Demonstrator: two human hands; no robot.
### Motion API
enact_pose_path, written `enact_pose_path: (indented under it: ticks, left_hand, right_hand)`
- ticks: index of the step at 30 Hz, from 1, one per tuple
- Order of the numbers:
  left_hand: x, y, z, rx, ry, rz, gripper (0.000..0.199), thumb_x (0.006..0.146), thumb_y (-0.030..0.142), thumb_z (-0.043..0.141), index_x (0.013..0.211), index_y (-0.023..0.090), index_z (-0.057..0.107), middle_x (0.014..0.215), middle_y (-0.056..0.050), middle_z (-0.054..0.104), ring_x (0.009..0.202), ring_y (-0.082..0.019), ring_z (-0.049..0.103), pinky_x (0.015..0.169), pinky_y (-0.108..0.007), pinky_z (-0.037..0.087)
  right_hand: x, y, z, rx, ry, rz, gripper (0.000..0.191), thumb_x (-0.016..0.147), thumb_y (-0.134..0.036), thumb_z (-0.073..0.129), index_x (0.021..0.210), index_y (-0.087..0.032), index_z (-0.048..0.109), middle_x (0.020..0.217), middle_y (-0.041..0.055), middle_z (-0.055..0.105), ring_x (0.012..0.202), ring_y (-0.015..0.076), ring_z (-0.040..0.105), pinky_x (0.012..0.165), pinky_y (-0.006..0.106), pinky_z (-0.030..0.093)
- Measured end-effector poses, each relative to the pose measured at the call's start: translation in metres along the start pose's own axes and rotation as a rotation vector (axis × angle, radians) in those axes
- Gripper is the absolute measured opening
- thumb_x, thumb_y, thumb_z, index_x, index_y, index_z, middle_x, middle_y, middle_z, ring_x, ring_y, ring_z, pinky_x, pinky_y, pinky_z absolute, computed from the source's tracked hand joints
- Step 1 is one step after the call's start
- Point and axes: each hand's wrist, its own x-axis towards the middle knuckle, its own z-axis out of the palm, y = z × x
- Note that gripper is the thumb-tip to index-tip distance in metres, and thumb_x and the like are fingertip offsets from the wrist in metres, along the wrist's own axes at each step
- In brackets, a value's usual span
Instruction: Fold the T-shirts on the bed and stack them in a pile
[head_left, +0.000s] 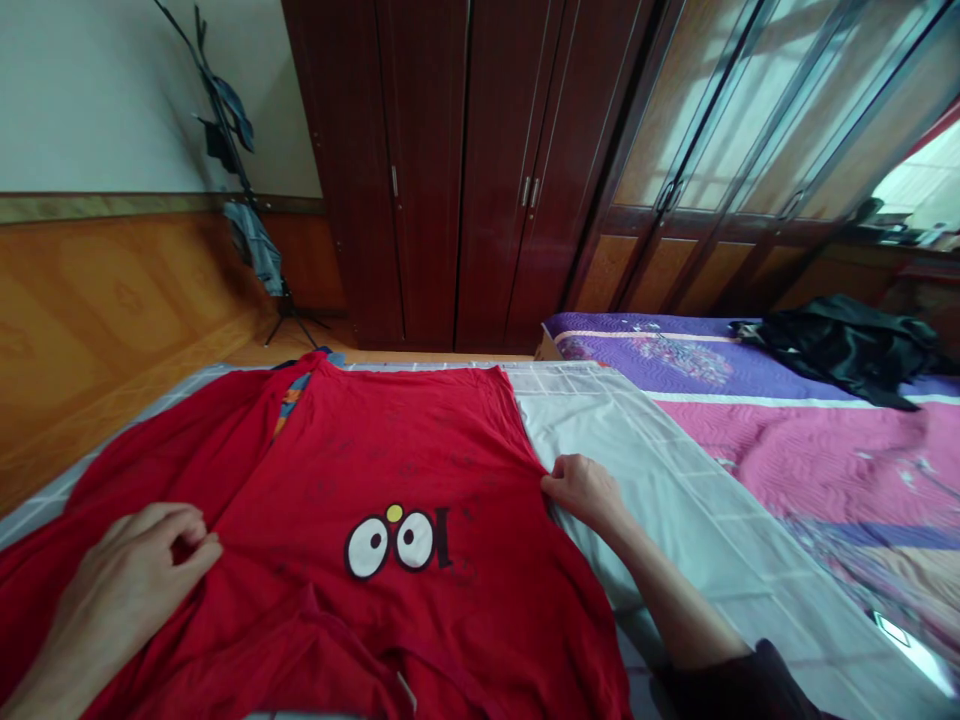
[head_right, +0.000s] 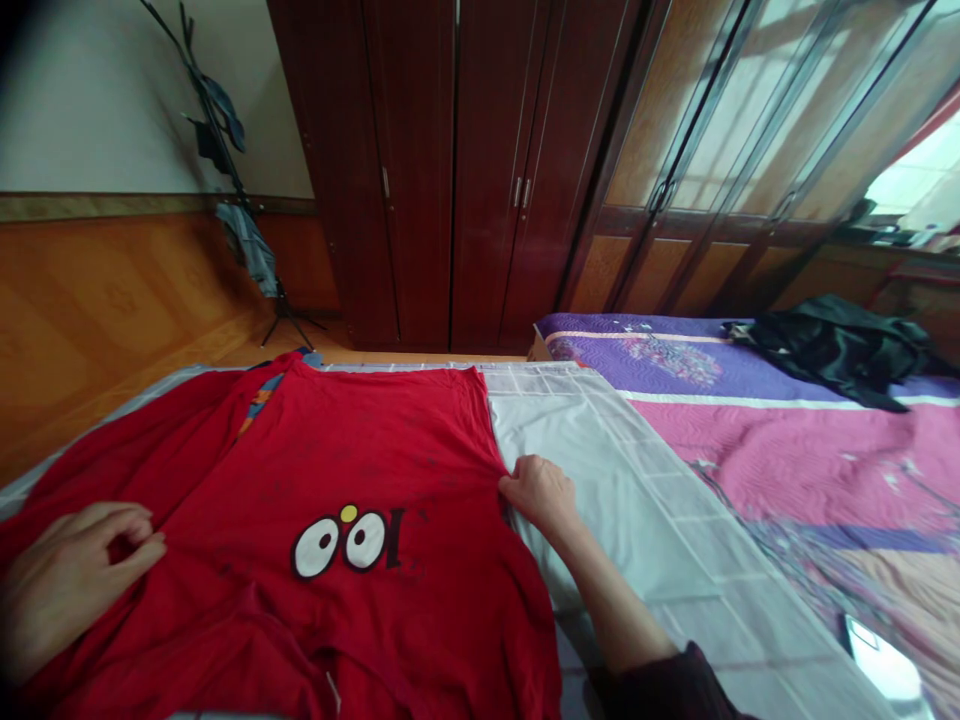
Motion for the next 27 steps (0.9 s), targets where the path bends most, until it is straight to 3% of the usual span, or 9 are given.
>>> enact_pose_path:
  ticks: [6,10,15,19,21,24,27]
  left_hand:
    - [-0.004,0.023,-0.016,0.157,-0.006,0.101,0.015,0.080,0.031,0.044,0.070,0.021,0.048,0.089,-0.006,0.059,0.080,-0.022,0.051,0.077,-0.032,0.039]
    - [-0.006,0.028,-0.022,0.169,-0.001,0.100,0.016,0.083,0.027,0.043,0.070,0.020,0.049,0.090,-0.005,0.058,0.081,-0.021,0.051,0.076,-0.030,0.038]
    - [-0.005,0.026,-0.018,0.160,0.004,0.096,0.015,0.082,0.026,0.045,0.069,0.020,0.050,0.086,-0.004,0.059,0.080,-0.021,0.051,0.072,-0.030,0.036]
    - [-0.006,0.028,-0.018,0.165,0.023,0.105,0.015,0.081,0.027,0.044,0.070,0.020,0.050,0.086,-0.004,0.058,0.080,-0.022,0.051,0.067,-0.031,0.034]
    - [-0.007,0.030,-0.020,0.154,0.028,0.104,0.014,0.081,0.027,0.044,0.070,0.020,0.051,0.085,-0.004,0.058,0.080,-0.022,0.051,0.066,-0.031,0.033]
    - [-0.008,0.033,-0.022,0.133,0.039,0.111,0.014,0.080,0.026,0.045,0.068,0.021,0.050,0.083,-0.003,0.057,0.079,-0.022,0.051,0.065,-0.030,0.033]
    - [-0.008,0.034,-0.024,0.128,0.048,0.122,0.015,0.080,0.025,0.044,0.067,0.021,0.049,0.082,-0.003,0.056,0.079,-0.021,0.050,0.066,-0.030,0.033]
  right_hand:
    - [0.001,-0.007,0.005,-0.007,0.025,-0.018,0.041,0.085,-0.051,0.042,0.081,-0.022,0.070,0.081,0.0094,0.070,0.081,0.0247,0.066,0.059,0.029,0.038]
    - [0.001,-0.008,0.009,-0.063,0.077,-0.035,0.028,0.083,-0.034,0.045,0.081,-0.020,0.069,0.084,0.0111,0.071,0.083,0.0260,0.066,0.059,0.029,0.037]
    - [-0.001,-0.007,-0.001,-0.128,0.134,-0.083,0.027,0.082,-0.029,0.044,0.088,-0.018,0.068,0.083,0.0121,0.070,0.081,0.0272,0.065,0.062,0.031,0.039]
    - [0.005,-0.017,-0.009,-0.175,0.171,-0.304,0.037,0.086,-0.020,0.039,0.118,-0.020,0.058,0.113,0.0090,0.065,0.107,0.0209,0.057,0.081,0.029,0.040]
    - [0.015,-0.023,-0.010,-0.216,0.125,-0.424,0.039,0.083,-0.015,0.042,0.118,-0.023,0.058,0.113,0.0055,0.065,0.109,0.0185,0.054,0.086,0.027,0.038]
    - [0.034,-0.029,-0.010,-0.298,0.081,-0.473,0.036,0.080,-0.011,0.044,0.109,-0.019,0.063,0.099,0.0091,0.069,0.106,0.0252,0.055,0.090,0.036,0.036]
    - [0.052,-0.036,-0.007,-0.338,0.119,-0.487,0.044,0.083,-0.011,0.039,0.124,-0.016,0.054,0.122,0.0128,0.060,0.121,0.0291,0.043,0.096,0.043,0.031]
